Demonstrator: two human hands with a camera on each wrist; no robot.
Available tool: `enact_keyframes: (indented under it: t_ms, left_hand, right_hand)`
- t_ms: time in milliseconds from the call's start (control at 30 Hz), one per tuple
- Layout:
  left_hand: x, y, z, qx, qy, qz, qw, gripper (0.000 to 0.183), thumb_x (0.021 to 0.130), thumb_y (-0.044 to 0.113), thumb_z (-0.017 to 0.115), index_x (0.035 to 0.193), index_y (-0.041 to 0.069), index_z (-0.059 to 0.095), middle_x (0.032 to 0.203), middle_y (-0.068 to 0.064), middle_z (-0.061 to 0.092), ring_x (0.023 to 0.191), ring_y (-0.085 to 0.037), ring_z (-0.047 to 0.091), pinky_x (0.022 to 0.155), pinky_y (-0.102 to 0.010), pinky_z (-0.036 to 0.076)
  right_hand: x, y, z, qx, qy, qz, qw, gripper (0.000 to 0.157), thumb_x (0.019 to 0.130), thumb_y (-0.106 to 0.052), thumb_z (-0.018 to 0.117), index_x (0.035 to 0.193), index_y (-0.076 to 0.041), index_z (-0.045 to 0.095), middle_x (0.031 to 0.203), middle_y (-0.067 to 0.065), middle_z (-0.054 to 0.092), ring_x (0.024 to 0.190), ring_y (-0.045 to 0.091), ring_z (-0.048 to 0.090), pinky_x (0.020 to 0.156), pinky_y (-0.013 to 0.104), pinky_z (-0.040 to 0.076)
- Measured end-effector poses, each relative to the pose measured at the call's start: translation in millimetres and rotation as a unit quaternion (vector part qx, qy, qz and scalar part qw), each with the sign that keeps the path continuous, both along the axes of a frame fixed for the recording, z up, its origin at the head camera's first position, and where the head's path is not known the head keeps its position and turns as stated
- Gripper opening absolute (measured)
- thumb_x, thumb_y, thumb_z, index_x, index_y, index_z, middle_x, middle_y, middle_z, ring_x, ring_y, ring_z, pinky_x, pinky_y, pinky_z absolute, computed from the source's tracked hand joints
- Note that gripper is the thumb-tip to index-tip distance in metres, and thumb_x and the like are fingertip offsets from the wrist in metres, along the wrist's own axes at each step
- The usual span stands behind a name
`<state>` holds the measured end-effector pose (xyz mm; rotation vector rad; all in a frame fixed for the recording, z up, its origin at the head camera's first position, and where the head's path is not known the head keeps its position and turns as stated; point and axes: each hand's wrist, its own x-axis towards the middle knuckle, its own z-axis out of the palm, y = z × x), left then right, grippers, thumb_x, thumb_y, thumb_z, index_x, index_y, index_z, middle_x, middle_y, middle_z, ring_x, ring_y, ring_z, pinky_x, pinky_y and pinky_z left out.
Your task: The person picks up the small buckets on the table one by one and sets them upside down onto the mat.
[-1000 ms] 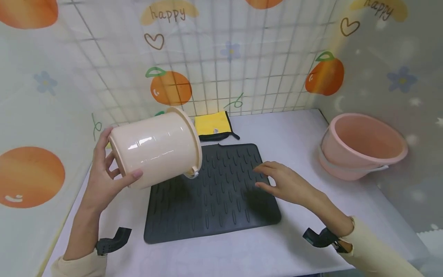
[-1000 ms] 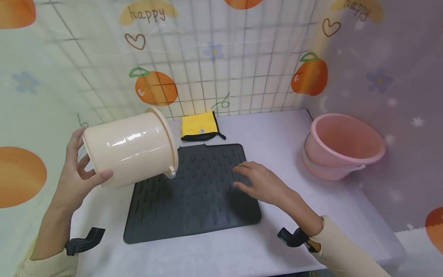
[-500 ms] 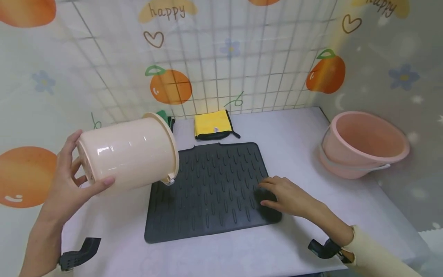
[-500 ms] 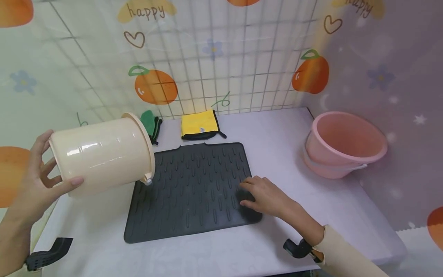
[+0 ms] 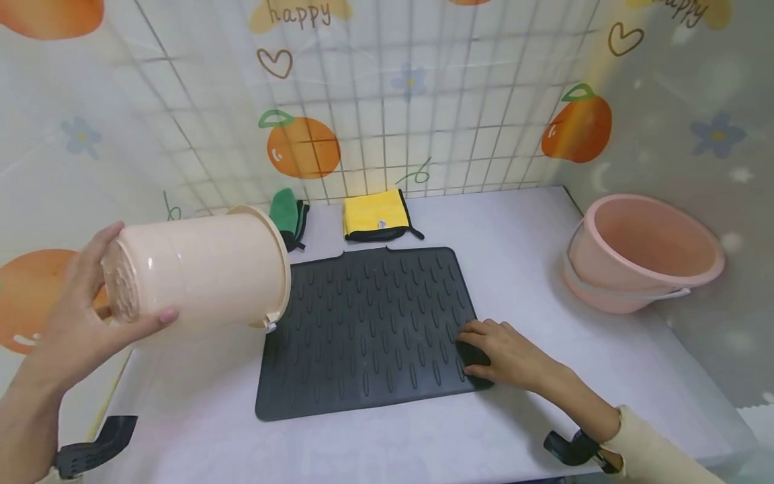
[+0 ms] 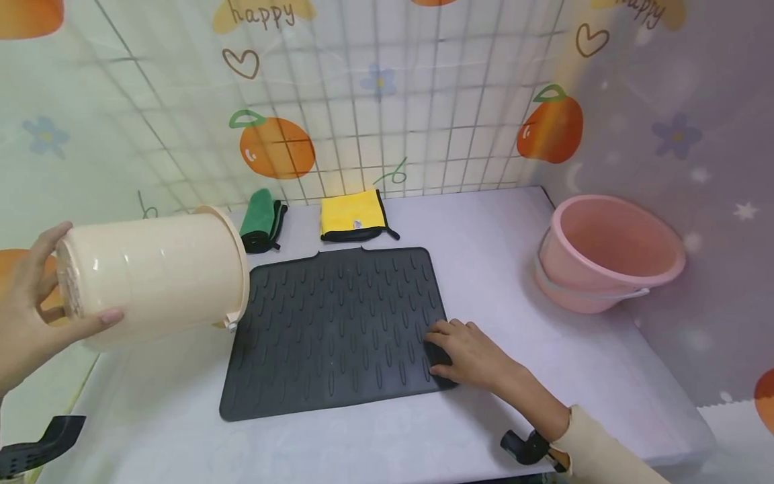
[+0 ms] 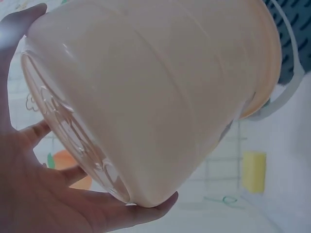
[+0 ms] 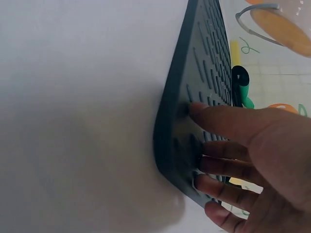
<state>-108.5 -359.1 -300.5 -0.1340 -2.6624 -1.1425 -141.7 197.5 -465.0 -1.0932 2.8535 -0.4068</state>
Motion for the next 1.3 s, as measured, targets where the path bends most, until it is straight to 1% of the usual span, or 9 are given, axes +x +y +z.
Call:
enact_keyframes:
  t_ms: [67, 133, 167, 233, 333, 467, 900, 1067, 1300]
  left_hand:
    - [-0.5, -3.5, 4.1, -0.023, -0.003, 0.006, 0.9997, 0.122, 0.070, 0.005, 0.090, 0.159, 0.042, 0.014, 0.162, 0.000, 0.010, 0.138, -0.017, 0.022, 0.065, -0.005, 0.038]
    - [-1.7, -5.4, 9.6, -0.053, -0.003, 0.012, 0.9985, 0.122, 0.069, 0.011, 0.092, 0.158, 0.043, 0.015, 0.162, 0.000, 0.012, 0.137, -0.019, 0.022, 0.079, -0.012, 0.041]
    - [-2.9, -5.2, 12.3, -0.070, -0.002, 0.016, 0.9974, 0.123, 0.068, 0.014, 0.093, 0.158, 0.043, 0.015, 0.163, 0.000, 0.013, 0.137, -0.020, 0.021, 0.088, -0.022, 0.045]
    - [-6.3, -4.1, 16.9, -0.104, -0.004, 0.017, 0.9944, 0.123, 0.066, 0.021, 0.095, 0.159, 0.042, 0.016, 0.164, -0.003, 0.013, 0.143, -0.028, 0.016, 0.104, -0.048, 0.040]
    - [-12.6, 0.6, 19.6, -0.147, -0.017, 0.013, 0.9890, 0.125, 0.065, 0.033, 0.095, 0.160, 0.041, 0.014, 0.165, -0.008, 0.009, 0.146, -0.043, 0.010, 0.094, -0.082, 0.022]
    - [-18.3, 8.7, 16.3, -0.152, -0.041, -0.004, 0.9875, 0.124, 0.066, 0.038, 0.094, 0.159, 0.045, 0.013, 0.165, -0.011, 0.008, 0.140, -0.051, 0.017, 0.088, -0.081, 0.027]
    - [-37.7, 36.7, 0.4, -0.141, -0.058, -0.054, 0.9868, 0.118, 0.069, 0.043, 0.092, 0.156, 0.053, 0.013, 0.164, -0.007, 0.007, 0.135, -0.051, 0.025, 0.084, -0.079, 0.036]
    - [-48.3, 46.8, -9.3, -0.133, -0.049, -0.070, 0.9874, 0.117, 0.067, 0.043, 0.092, 0.157, 0.047, 0.017, 0.162, -0.009, 0.013, 0.140, -0.045, 0.021, 0.088, -0.077, 0.035]
    - [-60.7, 61.3, -14.9, -0.155, -0.070, -0.080, 0.9822, 0.117, 0.069, 0.051, 0.089, 0.160, 0.036, 0.017, 0.159, -0.018, 0.015, 0.129, -0.048, 0.029, 0.084, -0.076, 0.041]
  right_hand:
    - [0.5, 0.4, -1.4, -0.001, 0.000, -0.004, 1.000, 0.056, 0.082, -0.033, 0.084, 0.125, -0.002, 0.067, 0.127, 0.009, 0.061, 0.115, 0.029, 0.058, 0.086, 0.047, 0.049]
    - [0.6, 0.8, -2.3, -0.002, 0.000, -0.006, 1.000, 0.056, 0.082, -0.033, 0.083, 0.126, -0.002, 0.067, 0.128, 0.009, 0.060, 0.115, 0.029, 0.057, 0.085, 0.046, 0.048]
    - [0.7, 1.0, -2.5, -0.003, -0.001, -0.007, 1.000, 0.056, 0.082, -0.033, 0.083, 0.126, -0.002, 0.067, 0.128, 0.009, 0.060, 0.116, 0.029, 0.057, 0.085, 0.046, 0.048]
    - [0.7, 1.4, -3.0, -0.005, -0.003, -0.008, 1.000, 0.056, 0.082, -0.033, 0.083, 0.126, -0.002, 0.067, 0.128, 0.010, 0.060, 0.116, 0.029, 0.056, 0.085, 0.046, 0.048]
    - [0.7, 2.3, -3.7, -0.009, -0.008, -0.010, 1.000, 0.056, 0.082, -0.032, 0.083, 0.126, -0.002, 0.067, 0.128, 0.009, 0.060, 0.116, 0.029, 0.056, 0.085, 0.046, 0.047]
    - [0.8, 3.3, -4.0, -0.015, -0.016, -0.011, 1.000, 0.056, 0.082, -0.031, 0.084, 0.126, 0.000, 0.066, 0.127, 0.010, 0.060, 0.115, 0.029, 0.055, 0.086, 0.047, 0.047]
    - [1.2, 4.2, -5.4, -0.028, -0.033, -0.007, 0.999, 0.056, 0.084, -0.028, 0.082, 0.127, 0.002, 0.065, 0.129, 0.012, 0.059, 0.118, 0.030, 0.054, 0.091, 0.048, 0.047]
    - [0.8, 3.7, -5.6, -0.040, -0.041, -0.002, 0.998, 0.055, 0.084, -0.026, 0.082, 0.127, 0.005, 0.064, 0.129, 0.013, 0.058, 0.119, 0.029, 0.054, 0.098, 0.046, 0.047]
    - [1.0, 2.4, -7.0, -0.051, -0.059, -0.007, 0.997, 0.055, 0.086, -0.023, 0.081, 0.128, 0.007, 0.062, 0.131, 0.014, 0.056, 0.123, 0.030, 0.053, 0.099, 0.042, 0.048]
